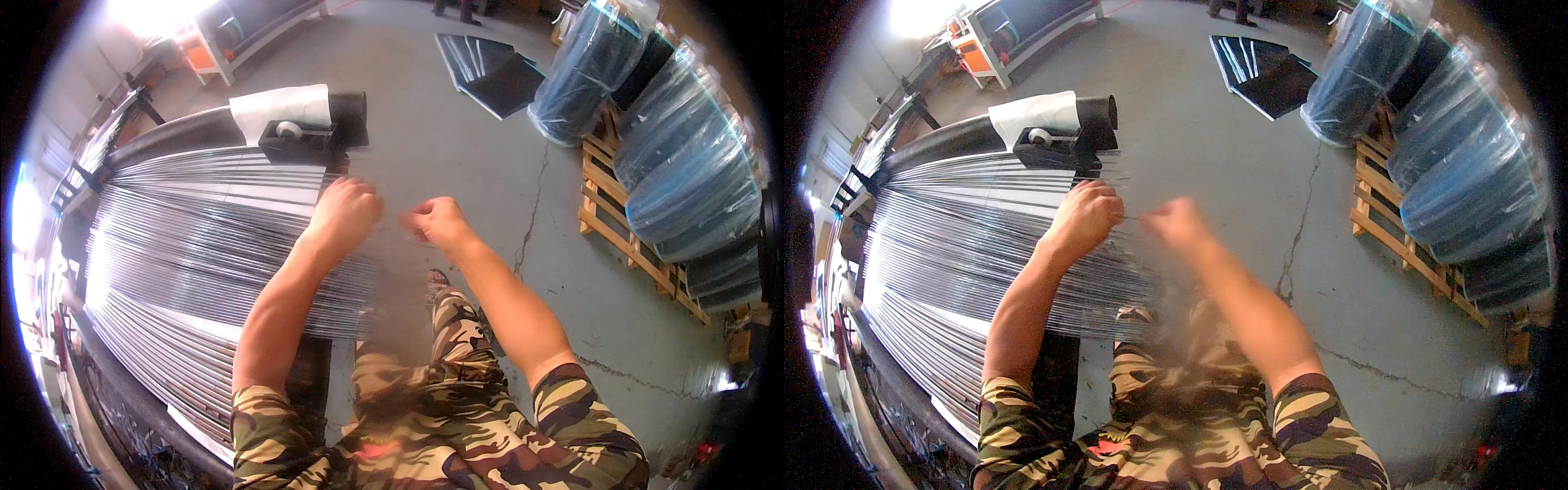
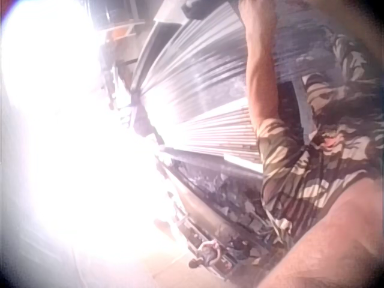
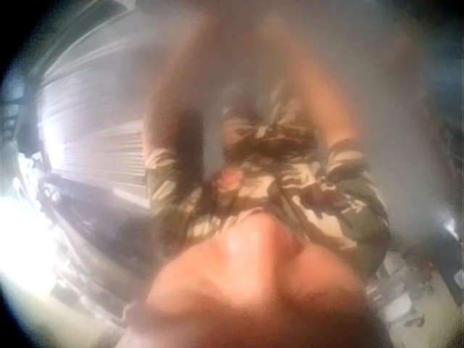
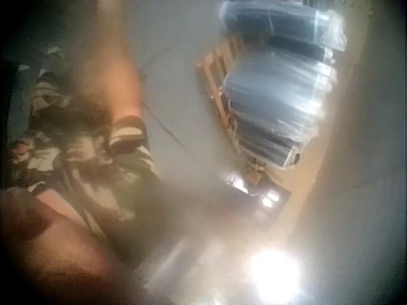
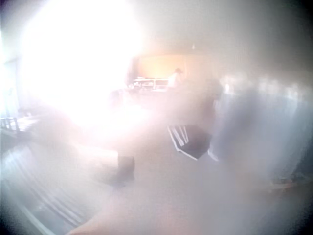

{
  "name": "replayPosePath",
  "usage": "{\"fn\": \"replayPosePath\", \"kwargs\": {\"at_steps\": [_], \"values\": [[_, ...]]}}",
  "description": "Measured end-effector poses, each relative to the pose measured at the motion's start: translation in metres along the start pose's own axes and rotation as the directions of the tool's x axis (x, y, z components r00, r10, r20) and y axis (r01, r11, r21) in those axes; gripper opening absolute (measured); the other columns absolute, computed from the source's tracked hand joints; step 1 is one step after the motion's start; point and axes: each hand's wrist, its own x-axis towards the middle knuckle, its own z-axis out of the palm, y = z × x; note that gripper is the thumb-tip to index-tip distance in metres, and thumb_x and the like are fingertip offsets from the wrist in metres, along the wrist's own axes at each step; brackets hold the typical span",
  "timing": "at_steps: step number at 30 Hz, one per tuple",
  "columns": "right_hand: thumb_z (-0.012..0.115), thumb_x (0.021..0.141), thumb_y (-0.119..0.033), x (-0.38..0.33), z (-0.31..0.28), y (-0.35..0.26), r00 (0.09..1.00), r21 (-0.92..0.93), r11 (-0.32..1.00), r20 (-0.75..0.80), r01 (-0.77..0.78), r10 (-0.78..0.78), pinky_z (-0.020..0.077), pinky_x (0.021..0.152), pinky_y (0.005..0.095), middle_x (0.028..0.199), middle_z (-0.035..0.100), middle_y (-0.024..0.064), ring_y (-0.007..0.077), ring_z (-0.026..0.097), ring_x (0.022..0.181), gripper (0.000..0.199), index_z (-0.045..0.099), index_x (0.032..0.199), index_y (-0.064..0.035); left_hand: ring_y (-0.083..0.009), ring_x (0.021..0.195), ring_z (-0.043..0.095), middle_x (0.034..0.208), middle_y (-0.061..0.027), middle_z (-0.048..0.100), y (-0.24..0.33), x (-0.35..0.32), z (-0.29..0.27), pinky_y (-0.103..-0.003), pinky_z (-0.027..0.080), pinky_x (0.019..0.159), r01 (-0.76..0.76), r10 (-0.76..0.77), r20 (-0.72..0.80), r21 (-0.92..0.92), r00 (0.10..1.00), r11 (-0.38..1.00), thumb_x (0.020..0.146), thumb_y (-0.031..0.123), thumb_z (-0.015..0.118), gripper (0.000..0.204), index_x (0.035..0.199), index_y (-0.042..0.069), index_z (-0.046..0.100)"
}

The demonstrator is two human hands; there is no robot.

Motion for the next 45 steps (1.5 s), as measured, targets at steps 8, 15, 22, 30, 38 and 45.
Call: {"fn": "replayPosePath", "kwargs": {"at_steps": [8, 15, 22, 30, 38, 45], "values": [[0.079, 0.088, -0.028, 0.003, -0.034, 0.006, 0.986, -0.015, 0.994, -0.123, 0.112, -0.113, 0.0467, 0.061, 0.0257, 0.083, 0.069, 0.0025, 0.0087, 0.056, 0.069, 0.031, 0.074, 0.098, 0.0006, -0.0305, 0.095, 0.063, 0.104, -0.0117, 0.061, -0.036, -0.01, -0.011, -0.042, 0.054, 0.082, 0.423, -0.469, -0.194, -0.237, 0.862, 0.875, 0.064, 0.014, 0.089, 0.04, 0.094, 0.004, 0.064], [0.072, 0.092, -0.026, 0.037, -0.021, -0.099, 0.855, -0.28, 0.835, -0.085, 0.473, -0.512, 0.051, 0.075, 0.0281, 0.091, 0.075, 0.0048, 0.0136, 0.065, 0.081, 0.024, 0.076, 0.106, -0.0058, -0.0368, 0.128, 0.045, 0.135, -0.0145, 0.052, -0.062, -0.006, 0.002, -0.046, 0.041, 0.108, 0.321, -0.324, -0.675, -0.135, 0.662, 0.937, 0.06, 0.017, 0.092, 0.074, 0.125, 0.007, 0.058], [0.069, 0.086, -0.032, 0.092, 0.034, -0.181, 0.851, -0.626, 0.611, 0.177, 0.485, -0.495, 0.0543, 0.093, 0.0402, 0.106, 0.075, 0.011, 0.0293, 0.071, 0.102, 0.026, 0.078, 0.105, -0.0167, -0.0381, 0.136, 0.043, 0.142, -0.0169, 0.049, -0.067, -0.003, 0.01, -0.047, 0.041, 0.112, 0.324, -0.335, -0.691, -0.153, 0.64, 0.934, 0.067, 0.014, 0.089, 0.068, 0.127, 0.005, 0.057], [0.076, 0.084, -0.027, 0.105, 0.047, -0.203, 0.91, -0.758, 0.506, 0.309, 0.41, -0.275, 0.0533, 0.089, 0.0377, 0.106, 0.073, 0.0128, 0.0252, 0.068, 0.102, 0.025, 0.078, 0.104, -0.0123, -0.0382, 0.14, 0.039, 0.147, -0.0168, 0.043, -0.065, -0.007, 0.01, -0.047, 0.043, 0.112, 0.285, -0.323, -0.616, -0.164, 0.718, 0.944, 0.072, 0.008, 0.085, 0.072, 0.136, 0.009, 0.051], [0.077, 0.081, -0.023, 0.12, 0.034, -0.197, 0.92, -0.567, 0.731, 0.316, 0.379, -0.232, 0.0496, 0.082, 0.0349, 0.095, 0.071, 0.0121, 0.0202, 0.064, 0.092, 0.027, 0.075, 0.098, -0.0012, -0.0412, 0.139, 0.036, 0.148, -0.0194, 0.039, -0.059, -0.005, 0.004, -0.05, 0.042, 0.112, 0.301, -0.365, -0.581, -0.209, 0.728, 0.931, 0.073, 0.008, 0.084, 0.076, 0.141, 0.012, 0.049], [0.076, 0.082, -0.025, 0.131, 0.011, -0.169, 0.905, -0.566, 0.729, 0.386, 0.384, -0.177, 0.0491, 0.084, 0.0358, 0.096, 0.071, 0.0122, 0.0211, 0.064, 0.092, 0.03, 0.075, 0.099, 0.0, -0.0436, 0.138, 0.037, 0.149, -0.0217, 0.037, -0.055, -0.005, 0.002, -0.05, 0.042, 0.111, 0.298, -0.326, -0.582, -0.147, 0.745, 0.943, 0.074, 0.006, 0.082, 0.069, 0.136, 0.018, 0.056]]}}
